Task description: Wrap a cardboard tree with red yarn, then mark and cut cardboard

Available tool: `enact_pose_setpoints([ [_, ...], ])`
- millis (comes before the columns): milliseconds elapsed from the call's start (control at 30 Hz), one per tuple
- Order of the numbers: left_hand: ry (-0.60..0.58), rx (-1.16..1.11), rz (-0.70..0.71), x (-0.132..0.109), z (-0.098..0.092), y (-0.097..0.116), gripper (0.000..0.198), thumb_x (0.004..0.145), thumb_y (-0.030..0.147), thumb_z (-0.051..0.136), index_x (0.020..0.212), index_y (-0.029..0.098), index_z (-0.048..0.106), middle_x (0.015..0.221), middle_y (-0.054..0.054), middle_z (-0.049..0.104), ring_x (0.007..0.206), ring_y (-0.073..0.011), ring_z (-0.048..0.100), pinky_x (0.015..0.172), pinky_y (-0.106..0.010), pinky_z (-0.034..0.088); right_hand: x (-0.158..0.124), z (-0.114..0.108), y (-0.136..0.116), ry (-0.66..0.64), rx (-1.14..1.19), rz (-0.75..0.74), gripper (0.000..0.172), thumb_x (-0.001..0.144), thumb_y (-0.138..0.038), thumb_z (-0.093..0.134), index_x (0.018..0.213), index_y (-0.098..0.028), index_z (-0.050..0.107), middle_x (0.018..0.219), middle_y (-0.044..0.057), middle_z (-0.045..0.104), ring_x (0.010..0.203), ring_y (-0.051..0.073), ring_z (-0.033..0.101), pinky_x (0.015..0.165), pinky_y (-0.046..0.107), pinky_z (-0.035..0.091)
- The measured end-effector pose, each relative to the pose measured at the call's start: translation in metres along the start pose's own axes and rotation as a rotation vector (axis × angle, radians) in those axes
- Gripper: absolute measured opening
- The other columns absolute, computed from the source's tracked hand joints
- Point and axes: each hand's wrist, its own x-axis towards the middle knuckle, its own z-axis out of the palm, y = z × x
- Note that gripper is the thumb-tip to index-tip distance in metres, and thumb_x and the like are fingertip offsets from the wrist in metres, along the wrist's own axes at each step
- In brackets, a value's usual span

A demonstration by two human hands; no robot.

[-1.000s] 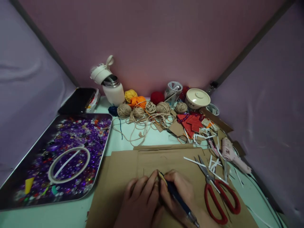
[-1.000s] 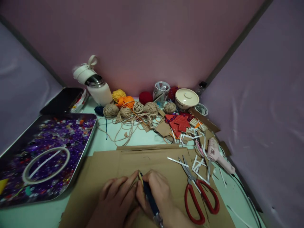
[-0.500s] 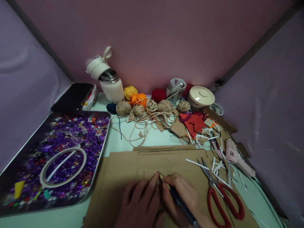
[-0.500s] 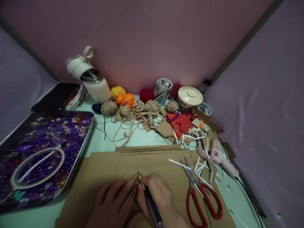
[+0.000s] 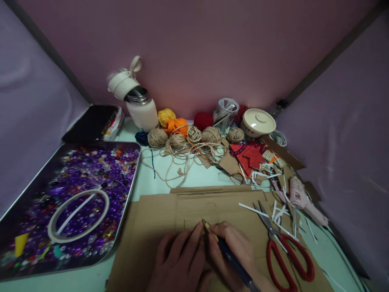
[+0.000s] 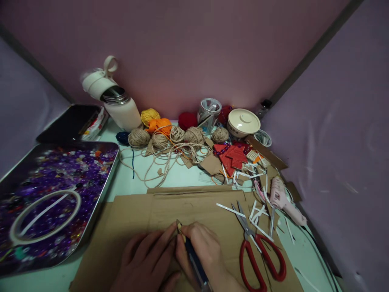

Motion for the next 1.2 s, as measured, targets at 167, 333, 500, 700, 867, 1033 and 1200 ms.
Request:
enact_pose_setpoints([
  [167, -0.026, 0.008, -0.005, 0.001, -0.0003, 0.0, 0.039, 0.08, 0.051, 0.055, 0.11, 0.028, 0.062, 0.128, 0.003, 0.057, 0.104, -0.0191, 0.047, 0.096, -0.037, 0.022, -0.0007, -0.0002, 0.0006, -0.018, -0.007, 0.012, 0.019, 0.082, -0.009, 0.053, 0.098, -0.02, 0.053, 0.075, 0.001, 0.059, 0.066, 0.013, 0.057, 0.061, 0.025, 0.046],
  [333, -0.02, 0.02, -0.005, 0.0005, 0.0019, -0.0007, 0.038, 0.08, 0.052, 0.054, 0.109, 0.029, 0.063, 0.128, 0.003, 0.057, 0.104, -0.0194, 0.047, 0.095, -0.038, 0.023, -0.0018, -0.0008, 0.0006, -0.016, -0.024, -0.002, 0.018, 0.082, -0.009, 0.053, 0.097, -0.019, 0.052, 0.075, 0.002, 0.06, 0.065, 0.014, 0.057, 0.061, 0.025, 0.046],
  [500, -0.017, 0.029, -0.001, 0.0004, 0.0018, -0.0008, 0.039, 0.08, 0.053, 0.053, 0.109, 0.029, 0.063, 0.128, 0.003, 0.058, 0.104, -0.0199, 0.047, 0.094, -0.038, 0.024, 0.0021, -0.0014, -0.0019, -0.001, -0.057, 0.008, 0.016, 0.082, -0.009, 0.053, 0.094, -0.019, 0.053, 0.072, 0.001, 0.059, 0.063, 0.013, 0.057, 0.06, 0.024, 0.046],
  [700, -0.027, 0.044, -0.001, 0.0007, 0.0014, -0.0004, 0.039, 0.079, 0.053, 0.055, 0.108, 0.03, 0.064, 0.126, 0.002, 0.059, 0.104, -0.02, 0.046, 0.095, -0.037, 0.023, 0.0015, -0.0014, -0.0004, -0.016, -0.019, 0.006, 0.017, 0.082, -0.01, 0.053, 0.095, -0.019, 0.052, 0.074, 0.002, 0.059, 0.065, 0.013, 0.057, 0.061, 0.024, 0.047],
  [867, -0.024, 0.024, 0.003, 0.0008, 0.0005, -0.0004, 0.038, 0.079, 0.052, 0.056, 0.108, 0.029, 0.064, 0.127, 0.002, 0.058, 0.104, -0.0192, 0.046, 0.096, -0.037, 0.022, -0.0021, 0.0, 0.0017, -0.021, -0.016, 0.018, 0.017, 0.082, -0.01, 0.053, 0.097, -0.02, 0.052, 0.075, 0.002, 0.06, 0.066, 0.014, 0.057, 0.061, 0.025, 0.047],
  [1033, -0.027, 0.007, -0.001, 0.002, -0.0003, -0.0006, 0.039, 0.079, 0.052, 0.055, 0.107, 0.027, 0.064, 0.129, 0.001, 0.057, 0.104, -0.0195, 0.046, 0.095, -0.038, 0.022, -0.0027, -0.0002, 0.0017, -0.034, -0.014, 0.032, 0.016, 0.082, -0.011, 0.052, 0.095, -0.02, 0.052, 0.075, 0.001, 0.059, 0.065, 0.013, 0.057, 0.06, 0.025, 0.046],
  [1200, -0.013, 0.007, 0.02, 0.0022, -0.0019, -0.0009, 0.039, 0.08, 0.051, 0.055, 0.109, 0.027, 0.063, 0.129, 0.002, 0.056, 0.106, -0.0184, 0.045, 0.095, -0.036, 0.023, 0.0016, -0.002, -0.0009, -0.037, 0.018, 0.08, 0.012, 0.084, -0.015, 0.052, 0.094, -0.02, 0.054, 0.075, 0.0, 0.06, 0.065, 0.012, 0.058, 0.061, 0.022, 0.046],
])
